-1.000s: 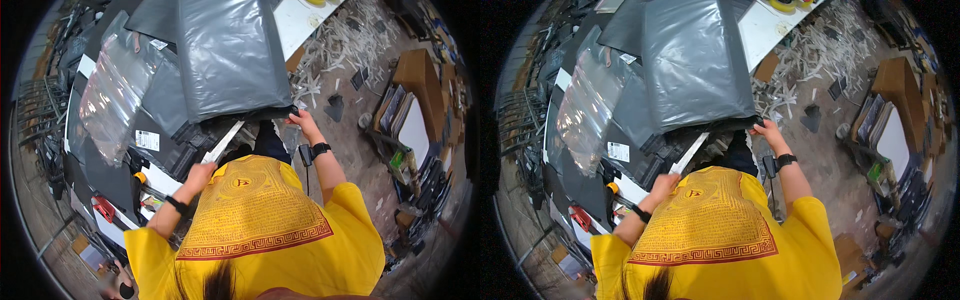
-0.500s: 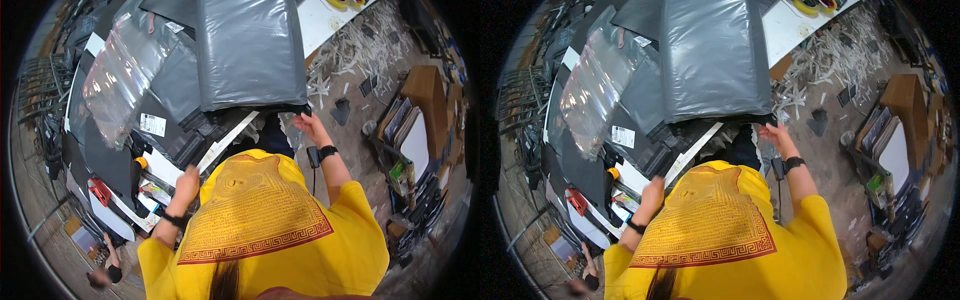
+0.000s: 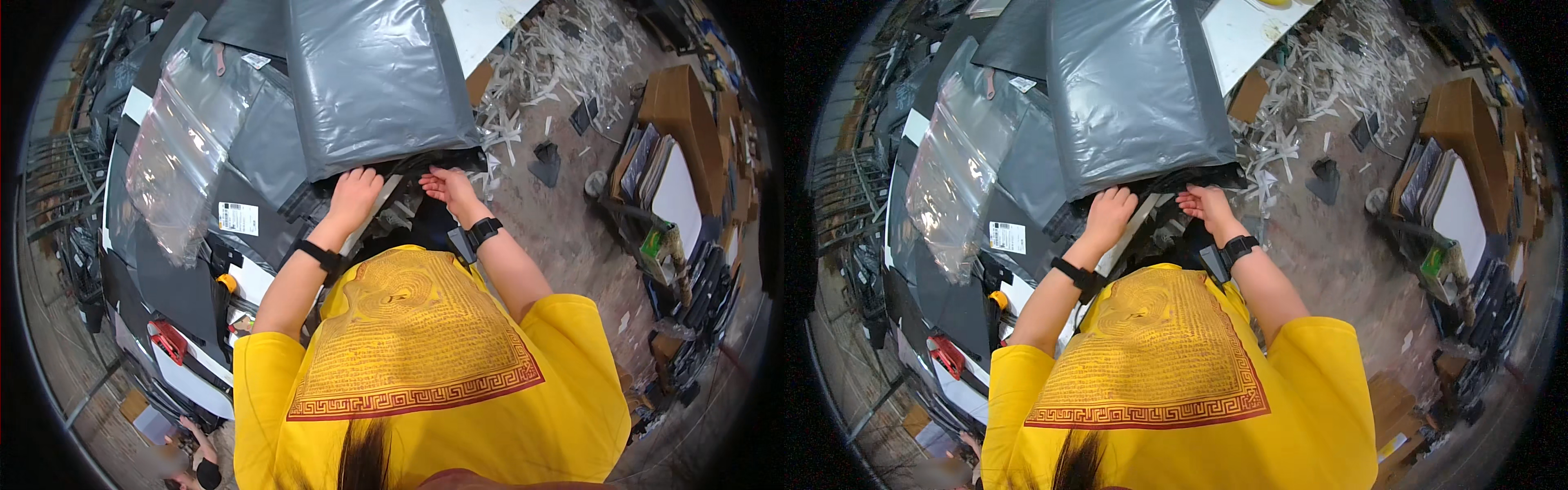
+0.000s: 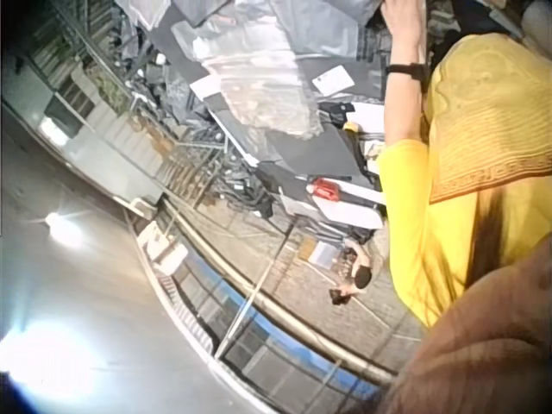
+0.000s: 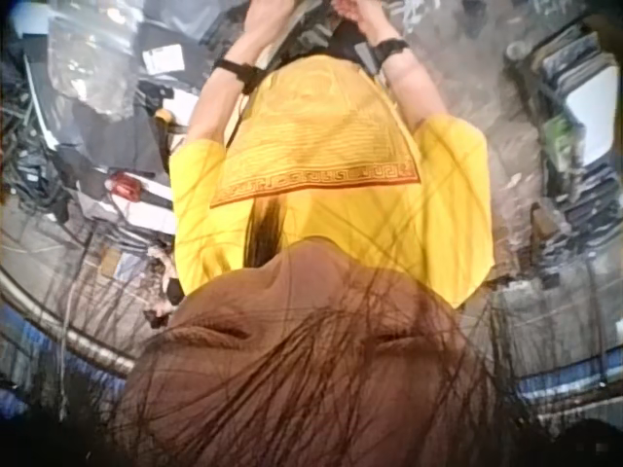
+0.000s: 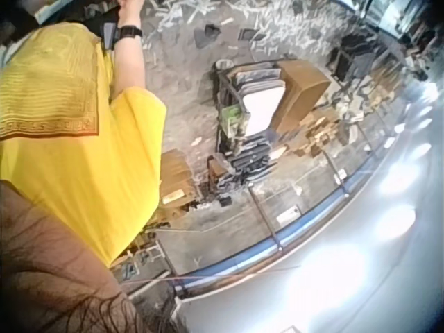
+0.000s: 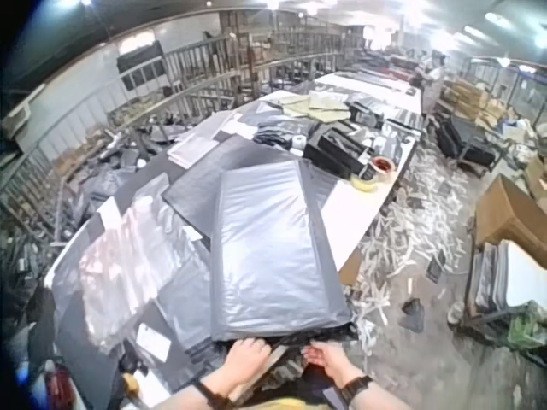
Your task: Folding floor mats and placing them into shipping bags at a packing station.
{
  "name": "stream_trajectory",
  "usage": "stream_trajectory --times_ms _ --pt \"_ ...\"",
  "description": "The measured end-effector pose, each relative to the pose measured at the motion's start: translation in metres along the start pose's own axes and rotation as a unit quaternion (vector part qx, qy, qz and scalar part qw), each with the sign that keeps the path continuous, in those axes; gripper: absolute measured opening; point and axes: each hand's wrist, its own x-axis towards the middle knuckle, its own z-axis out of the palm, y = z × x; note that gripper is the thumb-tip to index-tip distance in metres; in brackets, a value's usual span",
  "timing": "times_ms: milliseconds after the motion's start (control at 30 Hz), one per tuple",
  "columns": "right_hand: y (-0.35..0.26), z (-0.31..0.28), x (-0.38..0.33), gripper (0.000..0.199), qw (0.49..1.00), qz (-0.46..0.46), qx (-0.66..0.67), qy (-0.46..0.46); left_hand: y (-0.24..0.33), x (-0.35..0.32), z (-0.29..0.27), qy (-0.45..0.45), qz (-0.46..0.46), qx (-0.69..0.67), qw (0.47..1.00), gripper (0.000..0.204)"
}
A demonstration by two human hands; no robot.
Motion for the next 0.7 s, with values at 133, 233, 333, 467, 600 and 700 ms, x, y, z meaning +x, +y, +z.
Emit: stream_trajectory --times_ms 133,233,333,467,600,700 --pt "0.013 -0.008 -0.012 0.030 0.998 -0.042 -0.045 0.006 0.001 -0.012 -0.007 -0.019 0.045 -0.030 0.998 0.012" --pt "0.014 -0.010 -0.013 0.028 0.994 -0.091 -0.059 0.021 -0.003 -0.020 -0.003 -0.021 0.057 -0.028 0.998 0.013" --pt "0.015 -0.016 -0.011 0.024 0.992 -0.088 -0.094 0.012 -0.006 -0.026 0.004 -0.015 0.059 -0.032 0.998 0.013" --pt "0.024 -0.024 -0.004 0.024 0.989 -0.100 -0.108 0.011 -0.007 -0.029 0.006 -0.029 0.057 -0.039 0.997 0.013" --pt "0.028 -0.019 -0.005 0.026 0.990 -0.097 -0.103 0.022 -0.003 -0.041 0.004 -0.102 0.051 -0.021 0.993 0.015" --pt "0.018 -0.005 -0.017 0.035 0.999 -0.033 -0.012 -0.023 0.000 -0.072 -0.018 -0.067 0.125 -0.055 0.988 0.020"
